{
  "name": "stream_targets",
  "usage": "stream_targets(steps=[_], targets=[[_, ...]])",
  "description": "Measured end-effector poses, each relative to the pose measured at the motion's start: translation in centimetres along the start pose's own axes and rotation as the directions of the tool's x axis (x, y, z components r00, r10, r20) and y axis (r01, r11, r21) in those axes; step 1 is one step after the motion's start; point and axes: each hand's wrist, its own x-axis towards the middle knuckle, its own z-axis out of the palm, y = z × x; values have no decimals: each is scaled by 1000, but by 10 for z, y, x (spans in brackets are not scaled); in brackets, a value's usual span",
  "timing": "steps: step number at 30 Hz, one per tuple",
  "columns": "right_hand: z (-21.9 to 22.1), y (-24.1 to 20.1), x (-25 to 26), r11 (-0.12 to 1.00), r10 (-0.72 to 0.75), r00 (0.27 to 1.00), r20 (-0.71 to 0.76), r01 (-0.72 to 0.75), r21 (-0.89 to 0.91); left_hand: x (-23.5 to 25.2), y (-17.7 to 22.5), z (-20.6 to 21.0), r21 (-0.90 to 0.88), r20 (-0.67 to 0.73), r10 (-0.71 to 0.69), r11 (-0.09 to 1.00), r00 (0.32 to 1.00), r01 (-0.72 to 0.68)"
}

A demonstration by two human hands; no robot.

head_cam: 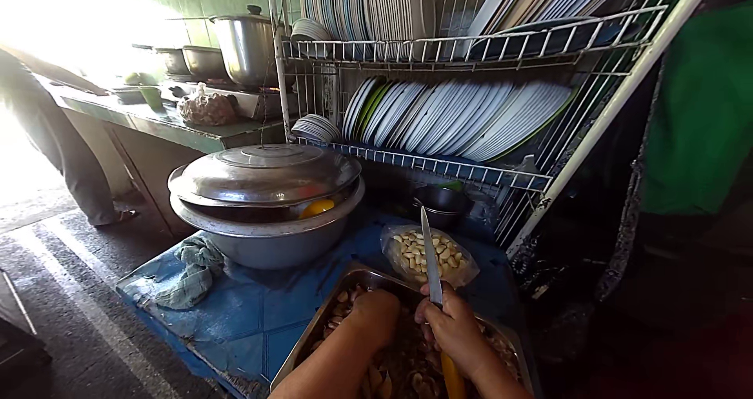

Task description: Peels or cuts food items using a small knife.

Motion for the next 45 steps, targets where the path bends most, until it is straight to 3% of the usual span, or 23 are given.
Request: stream_targets(steps=[4, 9, 17, 24, 31, 41, 45], targets=[[-1, -4, -1, 994, 62, 993, 104, -53, -91, -1, -21, -8, -415, -279, 104, 883, 955, -218], [3, -3, -3, 994, -9, 988, 154, 25, -105, -1, -21, -7, -681, -317, 79, 675, 945, -285], [6, 1, -2, 988, -52, 990, 132, 70, -137, -3, -23, -10, -824, -331, -79, 511, 940, -247], [8, 1, -3, 981, -68, 992, 102, 85, -173, -2, -19, -8, -827, -337, -33, 487, 941, -280], [7, -2, -2, 980, -8, 995, 102, 28, -198, 1, -13, -3, -922, -249, -88, 326, 964, -209], [7, -10, -6, 944, 55, 992, 112, -16, -329, -3, -8, -6, -935, -186, -118, 325, 975, -139], [8, -6, -3, 950, 47, 993, 112, -10, -312, -3, -8, -4, -773, -329, -69, 593, 942, -226]])
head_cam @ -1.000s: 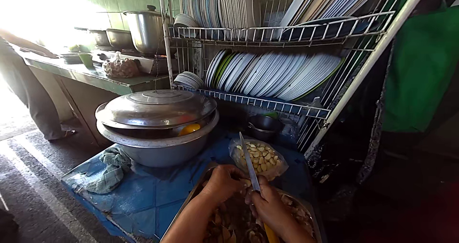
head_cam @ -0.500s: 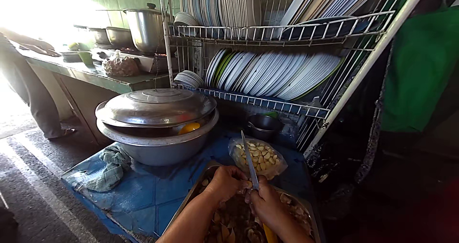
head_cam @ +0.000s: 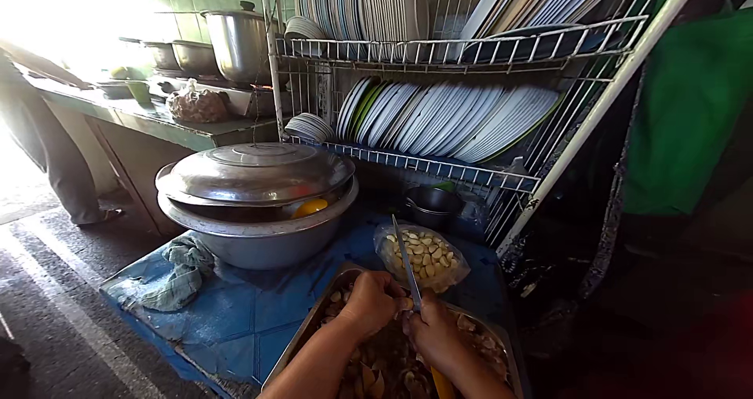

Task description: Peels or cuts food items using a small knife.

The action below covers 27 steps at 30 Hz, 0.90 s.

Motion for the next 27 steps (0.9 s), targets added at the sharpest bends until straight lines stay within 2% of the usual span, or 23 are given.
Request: stream_targets(steps=[3, 8, 10, 13, 15, 22, 24, 27], targets=[[-1, -1, 0, 1000, 16, 1000, -10, -16, 12, -1, 0, 2, 90, -9, 59, 994, 998, -58], [5, -4, -4, 995, -56, 998, -27, 53, -81, 1, 0, -8, -196, 111, -152, 965, 982, 172], [6, -10, -8, 985, -61, 998, -27, 55, -166, 0, -1, -9, -211, 125, -165, 959, 978, 189], [3, -15, -10, 979, -27, 999, -47, 17, -202, -4, 2, -3, 3, 35, -23, 1000, 999, 23], [1, -13, -10, 983, -10, 998, -55, -1, -186, -6, 6, 1, 152, 4, 65, 986, 998, -65], [3, -3, -2, 998, -4, 999, -46, 1, -70, -11, 9, 8, 367, -2, 215, 909, 977, -199], [3, -4, -2, 998, -3, 999, -50, 0, -60, -10, 8, 6, 305, 4, 175, 937, 985, -168], [7, -10, -8, 992, -37, 997, -67, 29, -121, -4, 5, -5, -8, 78, -59, 998, 995, 60]])
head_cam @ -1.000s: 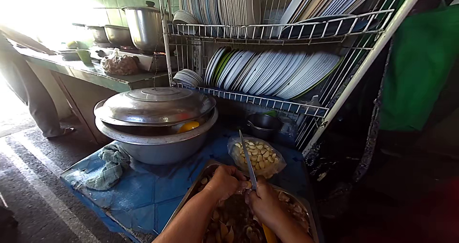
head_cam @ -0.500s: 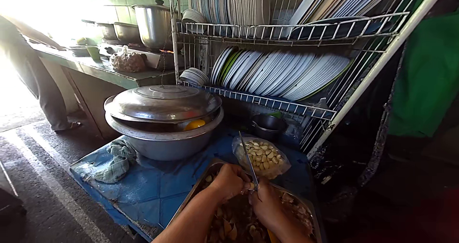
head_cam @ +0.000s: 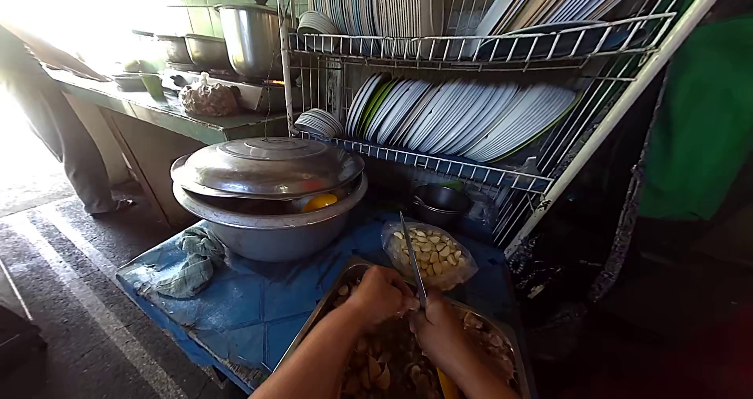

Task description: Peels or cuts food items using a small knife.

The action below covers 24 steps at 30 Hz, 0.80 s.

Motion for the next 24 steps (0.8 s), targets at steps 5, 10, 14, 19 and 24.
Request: stream_targets(steps=[5, 10, 14, 19, 24], targets=[[3, 4, 1, 997, -44, 999, -5, 44, 68, 3, -4, -4, -273, 88, -108, 954, 990, 128], [0, 12, 7, 929, 61, 998, 10, -61, 364, 11, -11, -1, -119, -21, 27, 992, 999, -29], [0, 12, 7, 933, 67, 998, -1, -62, 355, 10, -9, 1, -219, 3, -8, 976, 1000, 9], [-1, 12, 4, 945, 7, 1000, 25, -15, 328, 10, -12, 0, -278, 51, 12, 961, 999, 2], [-5, 13, 5, 936, 34, 997, -66, -9, 352, 7, -10, -9, -370, 131, 69, 929, 989, -16]])
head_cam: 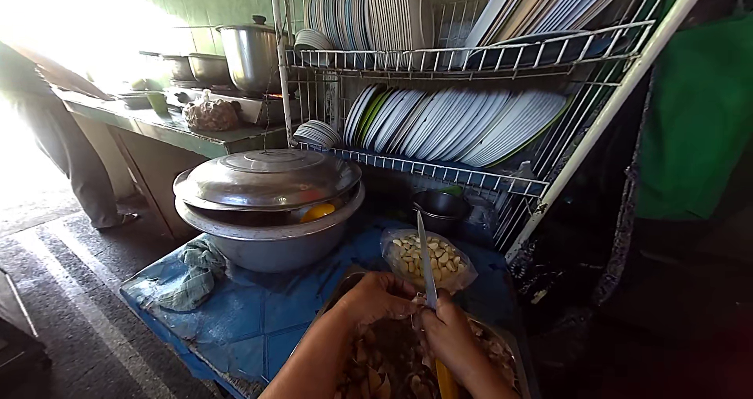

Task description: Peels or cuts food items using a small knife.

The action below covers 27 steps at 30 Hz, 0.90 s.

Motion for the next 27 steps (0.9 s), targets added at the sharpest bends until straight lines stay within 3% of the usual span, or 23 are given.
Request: stream_targets(steps=[4, 8, 12, 17, 27], targets=[[-4, 2, 3, 999, 19, 998, -68, -16, 46, -3, 2, -4, -14, 37, 36, 999, 999, -35], [-7, -1, 2, 995, 96, 994, 47, -96, 10, 0, -1, -8, 42, -36, 42, 998, 998, -40], [-6, -2, 0, 1000, 22, 991, 136, -19, -19, 2, -2, -6, 226, -89, 5, 974, 996, 15], [-4, 0, -1, 999, -29, 983, 180, 37, -39, 1, -1, -4, 310, -67, -2, 950, 998, 22], [-4, -3, -1, 996, 16, 992, 127, -4, -94, -2, 3, -1, 194, -41, -43, 980, 998, 50]])
